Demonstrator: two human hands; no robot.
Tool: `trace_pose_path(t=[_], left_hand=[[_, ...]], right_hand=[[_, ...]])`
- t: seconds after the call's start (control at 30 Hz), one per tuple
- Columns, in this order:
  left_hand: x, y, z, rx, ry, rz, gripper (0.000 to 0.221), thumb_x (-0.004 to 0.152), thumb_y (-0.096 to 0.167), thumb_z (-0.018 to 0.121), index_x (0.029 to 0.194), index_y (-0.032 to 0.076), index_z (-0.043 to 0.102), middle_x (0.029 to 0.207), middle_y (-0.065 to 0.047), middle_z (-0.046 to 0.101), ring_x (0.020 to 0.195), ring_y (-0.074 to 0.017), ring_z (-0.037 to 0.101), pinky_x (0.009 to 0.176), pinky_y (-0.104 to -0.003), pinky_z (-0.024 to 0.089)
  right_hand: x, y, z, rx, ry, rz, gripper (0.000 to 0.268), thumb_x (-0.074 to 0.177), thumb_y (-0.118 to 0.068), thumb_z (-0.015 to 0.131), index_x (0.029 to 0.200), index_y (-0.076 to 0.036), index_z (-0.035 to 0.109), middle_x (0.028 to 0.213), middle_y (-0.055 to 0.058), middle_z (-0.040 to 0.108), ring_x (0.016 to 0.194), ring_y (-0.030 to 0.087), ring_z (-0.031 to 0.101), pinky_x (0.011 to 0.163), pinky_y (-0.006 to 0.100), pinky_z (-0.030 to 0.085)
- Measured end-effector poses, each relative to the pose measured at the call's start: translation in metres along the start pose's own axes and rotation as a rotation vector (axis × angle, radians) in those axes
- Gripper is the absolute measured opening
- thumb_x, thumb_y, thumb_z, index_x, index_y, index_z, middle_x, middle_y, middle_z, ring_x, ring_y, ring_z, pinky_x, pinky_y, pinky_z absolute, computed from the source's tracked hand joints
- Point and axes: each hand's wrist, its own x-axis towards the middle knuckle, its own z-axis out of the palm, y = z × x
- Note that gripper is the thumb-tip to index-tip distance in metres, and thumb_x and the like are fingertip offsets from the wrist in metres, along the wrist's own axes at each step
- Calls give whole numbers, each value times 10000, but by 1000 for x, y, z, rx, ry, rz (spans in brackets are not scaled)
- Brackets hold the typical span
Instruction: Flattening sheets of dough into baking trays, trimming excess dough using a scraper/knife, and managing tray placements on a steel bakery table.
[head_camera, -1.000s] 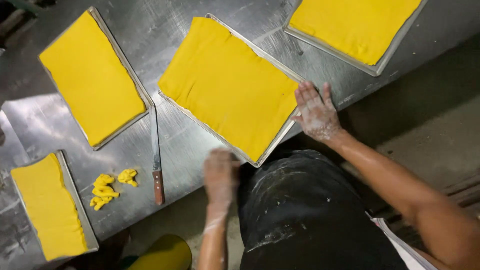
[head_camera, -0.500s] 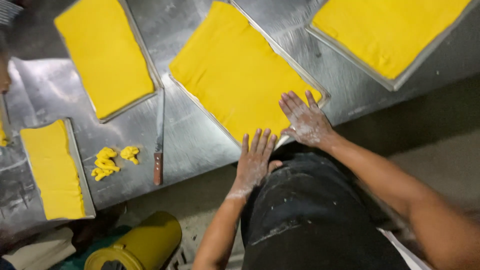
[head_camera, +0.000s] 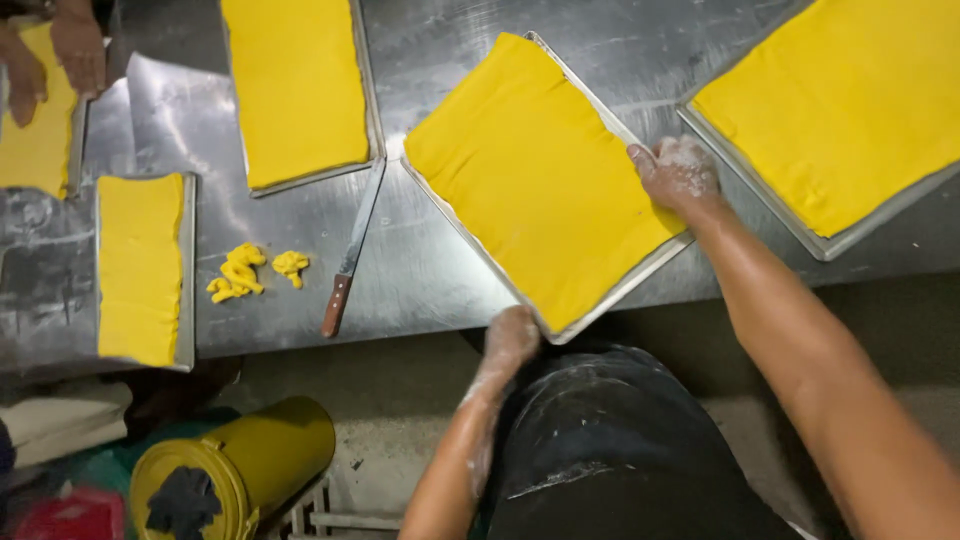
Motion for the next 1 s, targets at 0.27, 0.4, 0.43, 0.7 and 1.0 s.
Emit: trace_pose_path(t=[0.27,0.4,0.43,0.7,1.0], left_hand=[[-35,35,-117,-116,-24,-12,323,961,360,639,1021,52,719,919,-198,751,874,-380,737,772,-485,575],[-15,-70,-204,227,593,-105,308,867,283,779,962,26,638,953,-217,672,924,-428,636,797,-534,509],[-10,-90,-229,391,658,-169,431,776,245,852,1035,-3,612,1047,-254,636,1017,-458,597,858,-549,488],[-1,-176,-281,260,348,-156,461,782,203,822,1171,70,614,1107,-206,678,1078,-434,632,896,-547,503],[-24,-118,-288,-228,223,54,351,1001,295,571,1263,63,541,929,-256,727,879,-465,707,742,-539,546]], right_hand=[[-43,-45,-4,-188,104,-347,632,1030,-468,621,1413,36,615,1449,280,561,1320,460,504,1105,619,373],[-87,-82,41,-189,133,-585,879,930,-532,643,1548,47,409,1635,276,350,1558,426,274,1251,663,133],[-95,-98,48,-201,132,-618,947,901,-555,630,1572,53,353,1665,280,293,1576,425,224,1223,685,83],[-59,-186,97,-177,52,-604,956,941,-572,566,1598,60,282,1706,245,186,1603,385,102,1237,663,21],[-18,-241,130,-292,-32,-550,846,971,-558,490,1580,-25,246,1683,143,207,1555,284,147,1198,661,7]])
